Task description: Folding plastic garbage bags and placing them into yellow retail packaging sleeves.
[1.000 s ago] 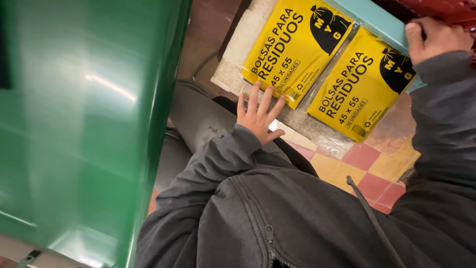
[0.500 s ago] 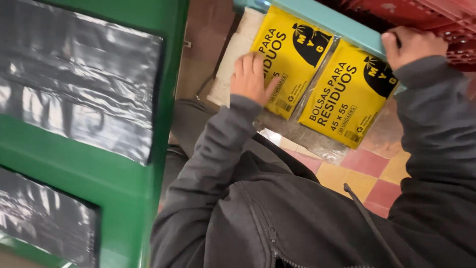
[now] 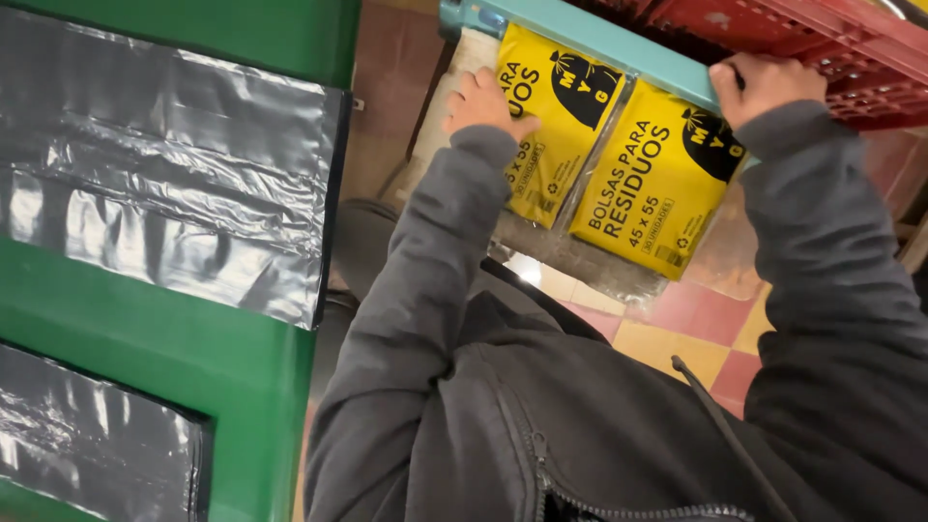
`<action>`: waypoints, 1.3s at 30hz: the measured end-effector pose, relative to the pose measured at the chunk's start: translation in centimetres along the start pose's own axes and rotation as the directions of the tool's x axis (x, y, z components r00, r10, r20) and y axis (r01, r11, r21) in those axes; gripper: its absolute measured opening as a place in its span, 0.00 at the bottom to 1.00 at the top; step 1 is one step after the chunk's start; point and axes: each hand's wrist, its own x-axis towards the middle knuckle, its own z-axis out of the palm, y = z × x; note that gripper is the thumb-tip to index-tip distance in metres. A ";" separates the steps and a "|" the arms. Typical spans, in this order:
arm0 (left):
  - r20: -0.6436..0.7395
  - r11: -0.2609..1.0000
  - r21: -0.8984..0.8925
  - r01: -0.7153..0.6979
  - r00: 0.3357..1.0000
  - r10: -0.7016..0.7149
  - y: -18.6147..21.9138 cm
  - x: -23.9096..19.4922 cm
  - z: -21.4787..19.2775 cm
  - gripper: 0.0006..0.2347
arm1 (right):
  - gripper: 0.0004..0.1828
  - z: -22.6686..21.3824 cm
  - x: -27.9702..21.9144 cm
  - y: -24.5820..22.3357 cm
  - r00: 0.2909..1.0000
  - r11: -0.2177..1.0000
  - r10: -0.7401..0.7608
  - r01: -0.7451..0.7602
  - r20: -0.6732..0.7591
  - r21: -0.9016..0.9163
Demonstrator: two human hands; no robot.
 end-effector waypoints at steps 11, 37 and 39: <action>0.287 0.961 -0.257 0.103 0.958 -0.026 -3.0 4.1 2.5 0.30 | 0.12 -16.0 -2.1 -15.0 0.856 0.971 -0.241 0.212 -0.457 -0.115; 0.045 0.440 -0.898 0.001 0.995 0.091 -5.5 -8.6 2.7 0.21 | 0.21 -0.3 -8.4 -18.3 0.919 0.075 0.261 -0.325 0.296 0.943; 0.008 0.488 -0.872 -0.041 0.995 0.097 -5.7 -9.1 4.1 0.24 | 0.20 -0.2 -7.4 -20.9 0.920 0.156 0.283 -0.324 0.272 0.933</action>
